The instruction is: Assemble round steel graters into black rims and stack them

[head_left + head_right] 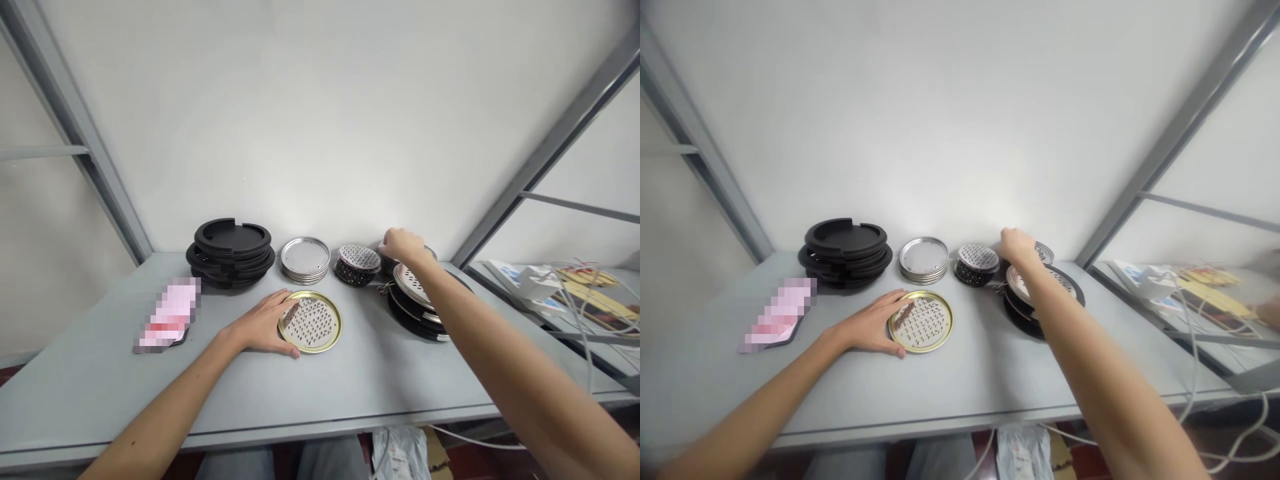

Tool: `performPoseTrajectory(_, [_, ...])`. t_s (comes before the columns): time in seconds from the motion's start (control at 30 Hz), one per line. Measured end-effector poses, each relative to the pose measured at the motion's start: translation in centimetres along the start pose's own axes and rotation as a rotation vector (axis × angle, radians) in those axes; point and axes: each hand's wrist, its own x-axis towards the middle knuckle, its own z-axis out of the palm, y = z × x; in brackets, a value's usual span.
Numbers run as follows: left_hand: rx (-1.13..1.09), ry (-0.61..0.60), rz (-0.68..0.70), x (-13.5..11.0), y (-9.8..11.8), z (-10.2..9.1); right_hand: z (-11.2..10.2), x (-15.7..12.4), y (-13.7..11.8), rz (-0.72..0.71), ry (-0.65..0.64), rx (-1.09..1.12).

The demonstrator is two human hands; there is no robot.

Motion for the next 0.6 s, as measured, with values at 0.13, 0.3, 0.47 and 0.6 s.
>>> performPoseTrajectory(0.13, [0.014,-0.034,-0.025,-0.1,0.2,-0.2,1.5,0.4,1.1,0.017,-0.066,-0.024])
performPoseTrajectory(0.3, [-0.042,-0.005,0.026,-0.2,-0.2,0.0,2.4,0.2,0.6,0.031,-0.029,-0.058])
performPoseTrajectory(0.47, [-0.053,0.010,0.040,-0.2,-0.3,0.1,2.3,0.3,0.5,0.022,-0.020,-0.079])
performPoseTrajectory(0.6, [-0.050,0.017,0.043,-0.2,0.0,-0.1,2.2,0.2,0.8,0.011,-0.009,-0.083])
